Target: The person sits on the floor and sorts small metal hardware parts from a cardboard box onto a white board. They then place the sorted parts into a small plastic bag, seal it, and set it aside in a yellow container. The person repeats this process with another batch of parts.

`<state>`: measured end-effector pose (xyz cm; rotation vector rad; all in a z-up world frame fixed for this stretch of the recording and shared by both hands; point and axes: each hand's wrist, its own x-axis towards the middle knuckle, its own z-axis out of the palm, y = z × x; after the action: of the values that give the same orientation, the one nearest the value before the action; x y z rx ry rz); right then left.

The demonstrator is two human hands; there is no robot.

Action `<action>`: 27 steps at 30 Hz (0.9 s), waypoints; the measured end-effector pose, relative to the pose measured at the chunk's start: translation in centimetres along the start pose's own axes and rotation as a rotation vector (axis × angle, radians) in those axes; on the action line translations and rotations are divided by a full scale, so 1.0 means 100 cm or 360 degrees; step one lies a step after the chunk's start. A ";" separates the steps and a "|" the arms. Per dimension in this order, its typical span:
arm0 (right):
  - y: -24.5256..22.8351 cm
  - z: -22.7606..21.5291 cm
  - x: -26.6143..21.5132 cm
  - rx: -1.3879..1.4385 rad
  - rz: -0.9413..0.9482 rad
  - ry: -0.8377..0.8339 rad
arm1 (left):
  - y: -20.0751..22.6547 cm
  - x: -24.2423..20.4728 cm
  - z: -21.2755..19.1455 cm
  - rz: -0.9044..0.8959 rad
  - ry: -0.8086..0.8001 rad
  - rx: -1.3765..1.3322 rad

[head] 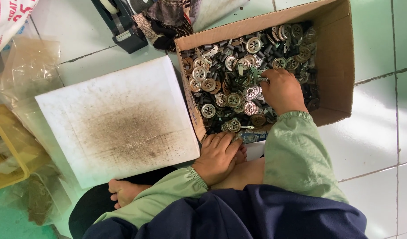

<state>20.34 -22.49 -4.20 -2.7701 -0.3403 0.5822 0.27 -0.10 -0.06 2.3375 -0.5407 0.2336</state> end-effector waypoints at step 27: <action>-0.021 0.020 0.009 -0.0155 -0.0207 0.0237 | 0.001 0.000 -0.001 -0.0048 -0.0065 -0.0040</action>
<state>19.96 -19.85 -5.61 -2.8358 -0.5232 0.3338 0.21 -0.06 0.05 2.3287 -0.5247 0.1641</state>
